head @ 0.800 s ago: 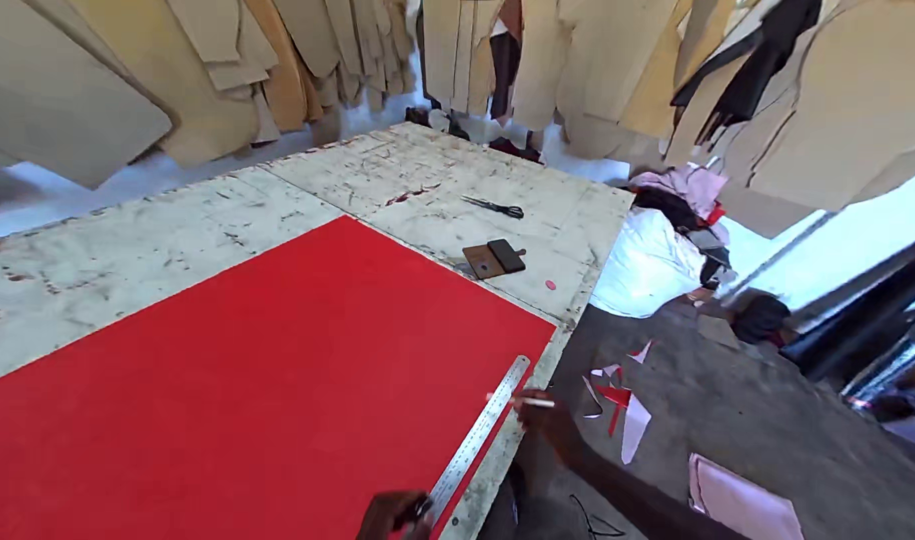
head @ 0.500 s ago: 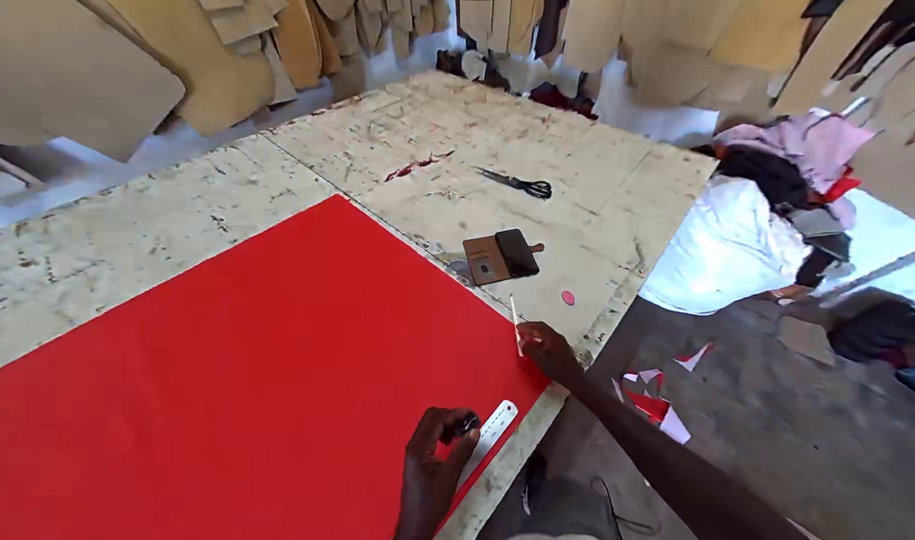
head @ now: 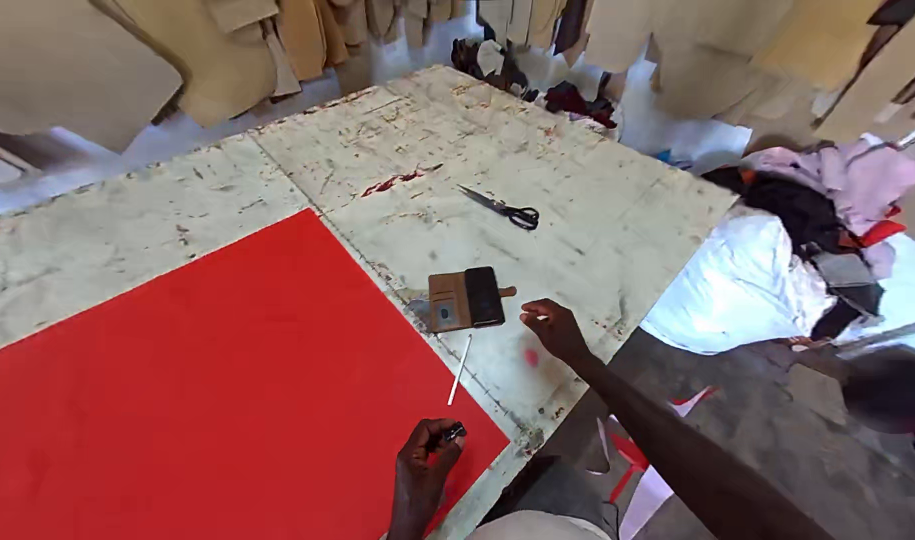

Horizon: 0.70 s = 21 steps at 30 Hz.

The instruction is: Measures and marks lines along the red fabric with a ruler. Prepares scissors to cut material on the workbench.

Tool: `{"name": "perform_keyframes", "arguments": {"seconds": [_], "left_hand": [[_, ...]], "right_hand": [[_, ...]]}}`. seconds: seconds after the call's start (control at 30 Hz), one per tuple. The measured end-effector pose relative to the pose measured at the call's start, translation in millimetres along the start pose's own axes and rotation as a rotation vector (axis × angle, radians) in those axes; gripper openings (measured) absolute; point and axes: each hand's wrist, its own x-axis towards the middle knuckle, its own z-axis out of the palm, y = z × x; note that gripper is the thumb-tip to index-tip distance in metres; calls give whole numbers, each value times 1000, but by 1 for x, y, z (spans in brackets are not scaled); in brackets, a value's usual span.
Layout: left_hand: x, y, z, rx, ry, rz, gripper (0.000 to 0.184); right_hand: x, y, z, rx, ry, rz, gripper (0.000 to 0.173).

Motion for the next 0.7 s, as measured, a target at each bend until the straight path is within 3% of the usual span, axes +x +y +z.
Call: {"name": "perform_keyframes", "arguments": {"seconds": [0.2,0.37,0.47,0.57,0.7], "left_hand": [[39,-11,65,65,1,35,28],[105,-18,141,153,171,32,31],[140,-5,192,203,260,-77,33],[166,11,231,213,366,-149,30],[184,6,260,248,426,-114,29]], "right_hand": [[117,26,-19,-187,-213,-76,46],[278,78,-7,-369,-307,-152,63],[338,101,-4,-458,-283,-191,74],[389,109,0,-502,-290,-201,69],[433,112,-1,-627,-511,-106,52]]}}
